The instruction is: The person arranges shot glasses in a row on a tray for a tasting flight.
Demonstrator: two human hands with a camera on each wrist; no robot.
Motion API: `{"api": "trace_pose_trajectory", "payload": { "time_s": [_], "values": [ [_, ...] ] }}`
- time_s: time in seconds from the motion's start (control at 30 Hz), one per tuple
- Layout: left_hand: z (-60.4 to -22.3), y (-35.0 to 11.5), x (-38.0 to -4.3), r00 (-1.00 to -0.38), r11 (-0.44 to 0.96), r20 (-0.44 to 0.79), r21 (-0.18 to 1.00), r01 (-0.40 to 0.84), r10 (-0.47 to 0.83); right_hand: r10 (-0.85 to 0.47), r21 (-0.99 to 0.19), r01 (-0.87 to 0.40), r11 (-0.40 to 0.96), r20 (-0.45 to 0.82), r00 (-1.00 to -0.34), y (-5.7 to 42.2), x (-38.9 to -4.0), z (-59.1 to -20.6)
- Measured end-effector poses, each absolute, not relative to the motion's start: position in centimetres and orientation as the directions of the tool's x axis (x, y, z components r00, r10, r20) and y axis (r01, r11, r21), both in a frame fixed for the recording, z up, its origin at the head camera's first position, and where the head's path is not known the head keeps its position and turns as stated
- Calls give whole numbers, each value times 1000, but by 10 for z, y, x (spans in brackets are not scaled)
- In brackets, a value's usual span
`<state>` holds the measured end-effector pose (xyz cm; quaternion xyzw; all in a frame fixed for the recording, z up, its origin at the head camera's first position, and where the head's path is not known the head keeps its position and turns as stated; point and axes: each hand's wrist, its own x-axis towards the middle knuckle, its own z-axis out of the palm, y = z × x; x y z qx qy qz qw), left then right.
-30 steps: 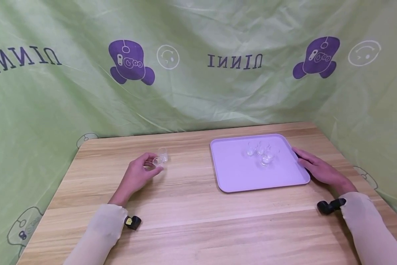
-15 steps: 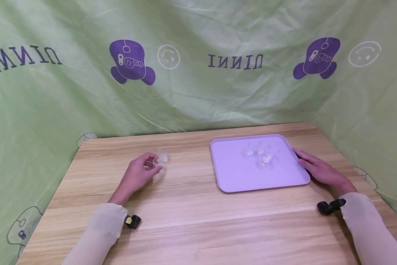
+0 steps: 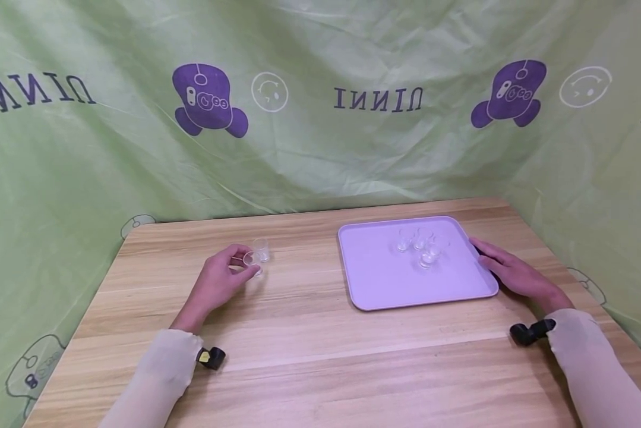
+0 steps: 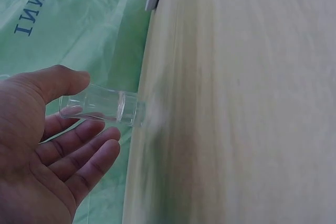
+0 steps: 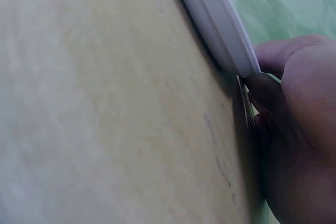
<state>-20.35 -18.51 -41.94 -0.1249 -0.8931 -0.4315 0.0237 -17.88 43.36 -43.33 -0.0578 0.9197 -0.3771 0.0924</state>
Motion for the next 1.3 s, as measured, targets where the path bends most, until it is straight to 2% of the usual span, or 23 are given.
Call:
{"api": "trace_pose_trajectory", "payload": {
  "time_s": [0.4,0.8,1.3],
  "values": [
    [-408,-170,-197,-951,533,179,794,292,254,-181,-698,-45,715,-122,-976,434,-180,-434],
    [-398,-136,-192,-944,476,160,832,286,288,-179,-714,-40,699,-121,-976,433,-178,-433],
    [-401,-76,-207,-886,413,211,823,389,413,-168,-692,-35,721,-126,-978,433,-178,-435]
  ]
}}
